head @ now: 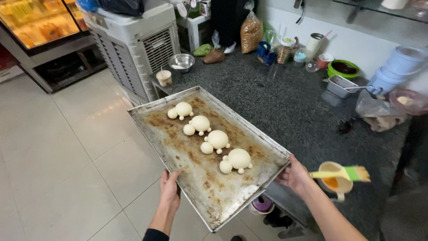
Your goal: The person arranges four bear-shaped dough figures on a metal baking tray and then uses a piping bag filled with dark icing to draw facial features on each figure. The person completes the decoration of all four figures and places the piping bag back on the counter.
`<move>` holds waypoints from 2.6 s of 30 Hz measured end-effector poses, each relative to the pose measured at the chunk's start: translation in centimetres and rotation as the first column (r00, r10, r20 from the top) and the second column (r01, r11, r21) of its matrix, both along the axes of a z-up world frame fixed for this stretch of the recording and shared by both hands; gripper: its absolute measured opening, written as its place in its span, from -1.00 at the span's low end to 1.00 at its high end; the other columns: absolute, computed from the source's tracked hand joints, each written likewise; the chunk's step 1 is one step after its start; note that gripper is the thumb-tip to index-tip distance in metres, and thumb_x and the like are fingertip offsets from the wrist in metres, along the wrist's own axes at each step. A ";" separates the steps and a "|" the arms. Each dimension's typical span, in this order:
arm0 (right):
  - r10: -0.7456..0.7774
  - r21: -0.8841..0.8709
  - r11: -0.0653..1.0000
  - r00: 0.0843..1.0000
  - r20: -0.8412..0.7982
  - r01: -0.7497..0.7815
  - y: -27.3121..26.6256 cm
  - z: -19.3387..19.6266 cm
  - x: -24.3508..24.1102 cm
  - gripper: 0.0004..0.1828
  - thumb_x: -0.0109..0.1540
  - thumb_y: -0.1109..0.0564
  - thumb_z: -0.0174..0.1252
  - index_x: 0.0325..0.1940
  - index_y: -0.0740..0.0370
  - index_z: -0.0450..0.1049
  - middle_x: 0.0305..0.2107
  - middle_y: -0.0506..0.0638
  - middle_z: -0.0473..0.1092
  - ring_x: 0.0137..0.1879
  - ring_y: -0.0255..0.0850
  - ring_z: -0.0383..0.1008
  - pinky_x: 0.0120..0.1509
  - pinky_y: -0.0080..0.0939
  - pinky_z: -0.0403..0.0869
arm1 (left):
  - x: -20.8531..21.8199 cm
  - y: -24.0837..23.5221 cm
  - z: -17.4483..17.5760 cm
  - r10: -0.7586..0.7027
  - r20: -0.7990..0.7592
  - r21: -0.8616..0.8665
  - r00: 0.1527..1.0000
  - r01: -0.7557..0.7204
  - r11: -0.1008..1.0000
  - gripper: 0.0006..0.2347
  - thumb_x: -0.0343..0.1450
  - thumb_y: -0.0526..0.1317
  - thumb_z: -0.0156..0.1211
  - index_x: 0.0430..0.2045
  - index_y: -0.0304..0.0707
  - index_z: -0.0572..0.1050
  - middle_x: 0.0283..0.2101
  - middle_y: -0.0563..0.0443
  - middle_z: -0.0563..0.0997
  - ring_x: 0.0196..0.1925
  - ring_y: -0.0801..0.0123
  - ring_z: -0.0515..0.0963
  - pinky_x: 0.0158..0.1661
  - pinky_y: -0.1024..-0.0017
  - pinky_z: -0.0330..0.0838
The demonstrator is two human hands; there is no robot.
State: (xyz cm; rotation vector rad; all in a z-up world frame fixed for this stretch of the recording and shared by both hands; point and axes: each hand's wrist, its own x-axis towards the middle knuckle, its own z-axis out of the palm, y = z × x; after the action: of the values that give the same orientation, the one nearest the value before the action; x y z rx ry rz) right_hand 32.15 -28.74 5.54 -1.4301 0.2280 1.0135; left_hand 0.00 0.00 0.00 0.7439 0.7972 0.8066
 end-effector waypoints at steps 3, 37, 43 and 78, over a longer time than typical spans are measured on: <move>0.018 -0.083 0.996 1.000 -0.006 -0.018 2.5 -3.1 6.4 -0.24 0.45 -0.37 -0.46 0.41 0.19 0.28 0.24 0.22 0.37 0.32 0.18 0.38 0.44 0.31 0.31 | 4.7 0.0 0.4 0.007 -0.052 -0.051 0.999 -0.010 0.999 -0.53 0.35 -0.40 0.09 0.22 -0.24 0.33 0.03 -0.02 0.59 0.01 0.24 0.58 -0.01 0.25 0.49; -0.275 -0.241 0.875 0.840 0.468 0.421 4.8 -7.0 29.9 -0.25 0.34 -0.42 -0.09 0.39 0.12 0.29 0.17 0.04 0.38 0.30 -0.06 0.30 0.39 0.11 0.28 | 34.4 3.1 -3.7 -0.511 -0.755 -0.153 0.410 0.649 0.745 -0.70 0.38 -0.14 0.29 -0.43 -0.58 0.59 -0.51 -0.24 0.68 -0.60 0.14 0.70 -0.53 0.29 0.62; -0.273 -0.090 0.890 0.681 0.679 0.447 7.1 -5.1 29.6 -0.33 0.34 -0.34 0.06 0.24 0.26 0.37 0.09 0.02 0.43 0.21 -0.22 0.38 0.31 -0.17 0.33 | 35.5 4.5 -3.0 -0.550 -0.814 -0.208 0.184 0.793 0.573 -0.54 0.41 0.05 0.29 -0.56 -0.57 0.61 -0.53 -0.23 0.70 -0.59 0.23 0.70 -0.54 0.36 0.62; -0.300 0.048 0.946 0.807 0.508 0.321 42.9 2.0 23.8 -0.66 0.46 0.03 -0.09 0.09 0.33 0.44 -0.20 0.08 0.51 -0.15 -0.19 0.55 -0.02 -0.21 0.52 | 35.9 50.4 -4.4 0.439 -0.897 0.054 -0.042 0.978 0.203 -0.85 0.42 -0.28 0.14 -0.48 -0.11 0.68 -0.28 -0.10 0.72 -0.18 0.11 0.74 -0.22 0.21 0.64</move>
State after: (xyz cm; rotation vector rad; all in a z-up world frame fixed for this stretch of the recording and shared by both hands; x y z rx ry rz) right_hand 55.94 14.16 7.54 -1.5836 0.0857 0.3367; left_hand 35.95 50.39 -4.35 2.8822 1.0816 -0.3399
